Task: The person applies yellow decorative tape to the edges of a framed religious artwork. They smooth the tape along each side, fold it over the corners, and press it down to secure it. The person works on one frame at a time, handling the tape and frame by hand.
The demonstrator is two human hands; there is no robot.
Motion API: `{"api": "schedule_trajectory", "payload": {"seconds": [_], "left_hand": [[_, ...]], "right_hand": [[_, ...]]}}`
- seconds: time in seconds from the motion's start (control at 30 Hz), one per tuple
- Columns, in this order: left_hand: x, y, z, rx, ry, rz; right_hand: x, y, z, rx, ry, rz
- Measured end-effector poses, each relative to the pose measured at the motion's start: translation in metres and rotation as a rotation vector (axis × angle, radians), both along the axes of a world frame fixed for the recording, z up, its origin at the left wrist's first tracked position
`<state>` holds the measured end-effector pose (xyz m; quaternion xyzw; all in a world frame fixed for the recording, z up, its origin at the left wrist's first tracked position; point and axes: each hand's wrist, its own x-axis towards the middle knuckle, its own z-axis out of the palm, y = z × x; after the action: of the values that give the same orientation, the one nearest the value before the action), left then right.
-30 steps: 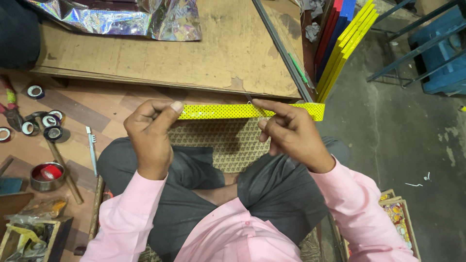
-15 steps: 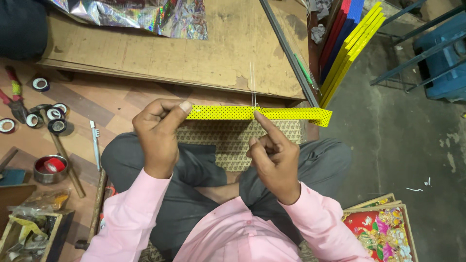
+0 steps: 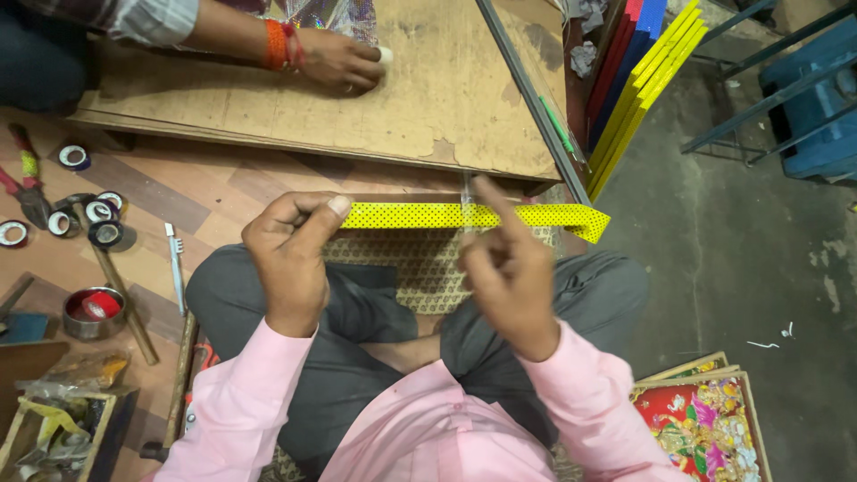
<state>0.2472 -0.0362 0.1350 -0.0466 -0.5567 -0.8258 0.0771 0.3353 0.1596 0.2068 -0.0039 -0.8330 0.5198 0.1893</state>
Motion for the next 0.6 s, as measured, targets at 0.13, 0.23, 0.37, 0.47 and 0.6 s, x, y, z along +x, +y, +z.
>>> {"api": "schedule_trajectory", "payload": {"seconds": [0.13, 0.23, 0.37, 0.47, 0.6], "left_hand": [[-0.016, 0.0, 0.0, 0.042, -0.039, -0.015], [-0.039, 0.005, 0.004, 0.081, -0.031, -0.074], [-0.068, 0.007, 0.016, 0.05, -0.083, -0.122], [-0.08, 0.008, 0.025, 0.041, -0.133, -0.157], [-0.087, 0.014, 0.035, 0.021, -0.204, -0.159]], "right_hand": [[0.006, 0.067, 0.014, 0.201, 0.181, -0.208], [-0.004, 0.161, 0.016, 0.258, 0.188, -0.311], [-0.056, 0.274, -0.045, 0.321, -0.054, -0.333], [-0.106, 0.31, -0.131, 0.637, -0.169, -0.288], [-0.168, 0.315, -0.199, 0.777, -0.164, -0.191]]}}
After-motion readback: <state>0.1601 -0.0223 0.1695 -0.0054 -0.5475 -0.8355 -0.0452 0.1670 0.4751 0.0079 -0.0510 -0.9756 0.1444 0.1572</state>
